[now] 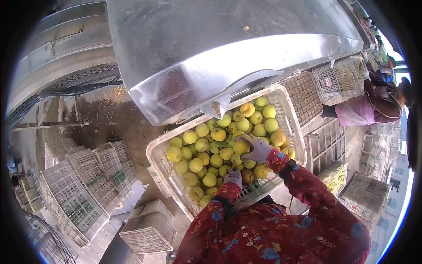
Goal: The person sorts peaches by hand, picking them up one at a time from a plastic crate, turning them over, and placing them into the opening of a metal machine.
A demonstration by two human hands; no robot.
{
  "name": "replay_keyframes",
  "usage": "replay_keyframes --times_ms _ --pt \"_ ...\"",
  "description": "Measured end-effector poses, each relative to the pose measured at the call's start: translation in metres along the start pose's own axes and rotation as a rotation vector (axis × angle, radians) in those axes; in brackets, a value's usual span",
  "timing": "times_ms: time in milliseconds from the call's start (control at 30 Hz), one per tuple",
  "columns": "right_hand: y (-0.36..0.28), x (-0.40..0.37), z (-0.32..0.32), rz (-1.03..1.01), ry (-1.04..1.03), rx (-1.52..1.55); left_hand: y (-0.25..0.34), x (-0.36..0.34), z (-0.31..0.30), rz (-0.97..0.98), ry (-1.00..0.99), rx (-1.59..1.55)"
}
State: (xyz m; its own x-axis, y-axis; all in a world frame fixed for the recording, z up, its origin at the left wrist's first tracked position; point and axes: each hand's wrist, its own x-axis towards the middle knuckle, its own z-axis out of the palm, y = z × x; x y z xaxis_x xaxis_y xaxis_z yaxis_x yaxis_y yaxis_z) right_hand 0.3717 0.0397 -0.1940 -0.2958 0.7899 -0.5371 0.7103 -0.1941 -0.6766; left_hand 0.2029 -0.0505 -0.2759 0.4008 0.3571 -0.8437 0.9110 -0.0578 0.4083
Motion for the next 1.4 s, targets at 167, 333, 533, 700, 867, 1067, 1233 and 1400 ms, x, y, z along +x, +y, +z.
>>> replay_keyframes --times_ms 167,333,533,700,867,1067,1233,1400 --pt "-0.071 -0.035 -0.03 -0.172 0.222 0.664 -0.005 -0.015 -0.008 0.041 0.204 -0.076" --pt "-0.118 -0.034 -0.036 -0.383 0.291 1.053 -0.009 -0.024 -0.003 0.039 0.151 -0.075" --pt "-0.155 0.026 -0.047 -0.406 0.558 0.779 0.001 0.001 0.006 -0.022 0.077 0.036" --pt "-0.167 0.066 -0.077 -0.343 0.738 -0.097 -0.001 -0.016 -0.011 0.041 0.153 -0.035" --pt "-0.156 0.036 -0.076 -0.51 0.945 0.586 -0.011 -0.005 0.007 0.121 0.12 0.114" --pt "-0.061 0.017 0.032 -0.041 -0.081 -0.586 -0.012 0.003 0.014 0.035 0.114 0.121" --pt "-0.031 0.05 0.068 0.06 -0.182 -0.655 -0.03 -0.016 -0.017 0.1 0.017 0.15" --pt "-0.062 -0.021 -0.014 -0.162 -0.08 0.126 -0.092 -0.082 -0.067 0.28 0.262 -0.944"
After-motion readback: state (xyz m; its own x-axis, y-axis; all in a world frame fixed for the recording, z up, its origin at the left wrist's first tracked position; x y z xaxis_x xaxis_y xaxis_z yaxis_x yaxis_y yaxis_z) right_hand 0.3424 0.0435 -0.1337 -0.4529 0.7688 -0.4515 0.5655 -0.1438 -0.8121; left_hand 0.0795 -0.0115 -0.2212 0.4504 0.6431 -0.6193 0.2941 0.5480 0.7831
